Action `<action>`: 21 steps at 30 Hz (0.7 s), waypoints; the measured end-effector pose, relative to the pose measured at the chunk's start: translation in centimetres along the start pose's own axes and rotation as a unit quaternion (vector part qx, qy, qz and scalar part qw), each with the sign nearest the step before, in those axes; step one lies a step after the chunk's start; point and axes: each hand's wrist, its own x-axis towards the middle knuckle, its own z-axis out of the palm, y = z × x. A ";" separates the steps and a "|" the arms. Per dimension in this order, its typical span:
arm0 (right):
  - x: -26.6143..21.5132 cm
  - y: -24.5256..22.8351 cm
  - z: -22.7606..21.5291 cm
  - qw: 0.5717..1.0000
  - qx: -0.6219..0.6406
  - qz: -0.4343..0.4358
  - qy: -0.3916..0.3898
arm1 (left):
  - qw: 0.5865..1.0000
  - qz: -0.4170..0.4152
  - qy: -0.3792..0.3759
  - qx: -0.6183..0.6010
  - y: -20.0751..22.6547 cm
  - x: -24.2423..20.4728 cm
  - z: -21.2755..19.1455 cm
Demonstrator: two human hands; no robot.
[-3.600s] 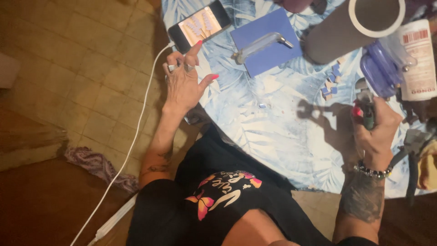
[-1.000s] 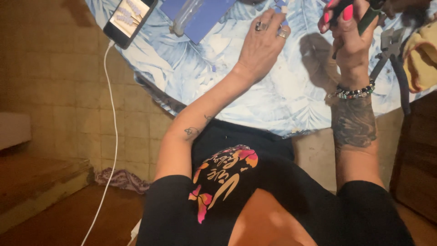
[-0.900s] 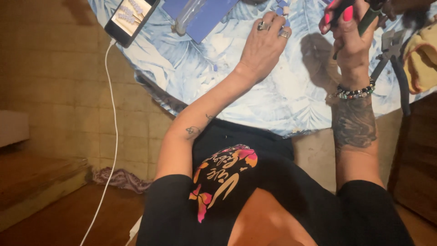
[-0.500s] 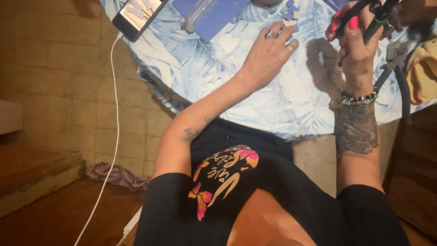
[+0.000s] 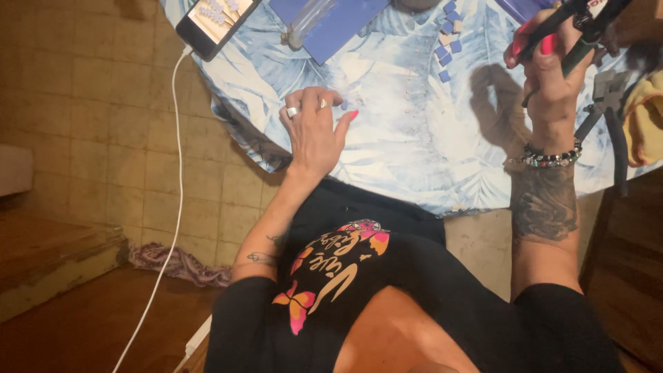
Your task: Cutting small mosaic tiles using tile nippers on a table
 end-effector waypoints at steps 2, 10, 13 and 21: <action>0.1 1.0 -0.4 1.000 0.019 -0.011 -0.008 | 1.000 0.010 -0.005 -0.006 -0.3 0.4 0.1; -0.1 2.5 -1.1 0.997 0.069 -0.019 -0.015 | 0.997 0.067 -0.030 -0.031 -1.5 1.2 -0.7; -0.1 3.1 -1.4 0.996 0.067 -0.049 -0.041 | 0.994 0.074 -0.068 -0.041 -1.6 1.0 -1.4; -0.3 0.2 0.4 0.999 0.029 0.017 -0.041 | 0.995 0.097 -0.018 -0.030 -1.6 1.4 -0.3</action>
